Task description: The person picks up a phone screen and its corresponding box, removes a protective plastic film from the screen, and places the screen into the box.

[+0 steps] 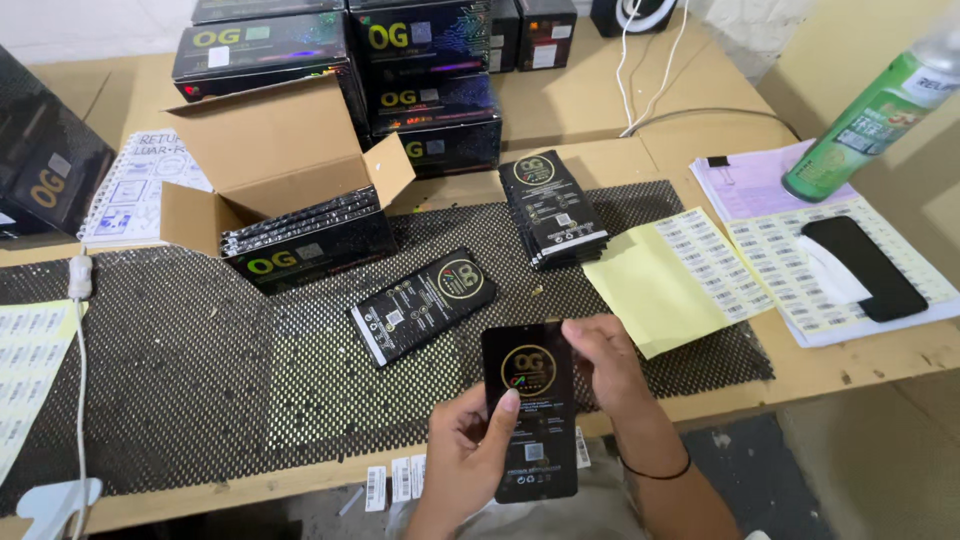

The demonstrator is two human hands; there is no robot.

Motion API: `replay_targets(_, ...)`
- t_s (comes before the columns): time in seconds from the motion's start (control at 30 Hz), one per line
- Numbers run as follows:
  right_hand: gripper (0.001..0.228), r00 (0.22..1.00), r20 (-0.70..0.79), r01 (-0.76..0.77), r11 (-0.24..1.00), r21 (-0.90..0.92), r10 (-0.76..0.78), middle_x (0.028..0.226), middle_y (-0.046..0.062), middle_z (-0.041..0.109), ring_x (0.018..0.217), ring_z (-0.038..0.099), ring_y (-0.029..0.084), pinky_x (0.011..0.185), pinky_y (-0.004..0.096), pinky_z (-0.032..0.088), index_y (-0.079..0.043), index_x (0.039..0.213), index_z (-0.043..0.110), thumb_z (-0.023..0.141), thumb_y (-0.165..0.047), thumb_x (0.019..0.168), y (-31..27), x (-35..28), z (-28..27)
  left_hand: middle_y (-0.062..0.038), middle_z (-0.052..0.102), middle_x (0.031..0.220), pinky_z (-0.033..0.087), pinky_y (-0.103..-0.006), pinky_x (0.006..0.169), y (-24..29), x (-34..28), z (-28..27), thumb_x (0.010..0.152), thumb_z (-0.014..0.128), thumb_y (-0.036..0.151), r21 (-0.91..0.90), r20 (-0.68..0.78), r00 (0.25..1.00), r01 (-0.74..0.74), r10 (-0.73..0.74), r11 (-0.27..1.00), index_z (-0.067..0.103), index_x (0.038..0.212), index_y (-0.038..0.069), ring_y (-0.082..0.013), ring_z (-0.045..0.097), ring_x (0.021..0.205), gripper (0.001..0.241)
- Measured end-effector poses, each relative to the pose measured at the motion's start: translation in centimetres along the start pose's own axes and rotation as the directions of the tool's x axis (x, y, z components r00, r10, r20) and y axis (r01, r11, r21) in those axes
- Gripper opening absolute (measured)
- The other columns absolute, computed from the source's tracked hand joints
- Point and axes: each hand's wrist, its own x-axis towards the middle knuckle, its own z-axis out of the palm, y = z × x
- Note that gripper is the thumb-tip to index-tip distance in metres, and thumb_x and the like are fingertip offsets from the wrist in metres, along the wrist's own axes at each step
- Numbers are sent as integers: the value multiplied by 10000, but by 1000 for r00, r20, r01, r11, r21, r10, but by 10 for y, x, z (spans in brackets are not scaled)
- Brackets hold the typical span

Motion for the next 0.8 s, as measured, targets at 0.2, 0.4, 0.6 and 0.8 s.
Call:
replay_targets(0.2,508,1000,15,-26,999,48,26,453,2,470,389,400,124,398,307,292,-117,513,444,685,-192,954,-19,11,10,8,487,544,226,-274,479,9,18,10,939,723,259,62,-138,920,378,-367,924,940,1098,100,-60,385,458,312)
replay_targets(0.4,614,995,-71,-62,988,142,73,450,-22,321,373,287,133,401,323,229,-171,521,267,528,-331,1054,-23,-1,8,14,566,542,300,-262,465,-3,6,19,889,757,291,38,-160,951,275,-266,961,957,1033,81,-65,456,458,324)
replay_targets(0.6,713,991,131,-32,997,67,23,849,120,757,617,683,195,450,267,524,-2,1119,756,288,-526,999,-15,-4,-6,-125,841,784,511,-256,574,-46,7,17,890,684,259,-205,-288,955,15,-75,979,827,1154,-35,-150,710,653,421)
replay_targets(0.8,656,900,427,-151,981,121,86,1168,127,659,932,658,203,779,314,564,-58,1447,517,495,-519,980,-21,-41,16,-217,764,1306,537,-325,755,-71,20,9,889,552,379,-311,-511,855,-87,-89,947,644,1363,-60,-262,709,906,652)
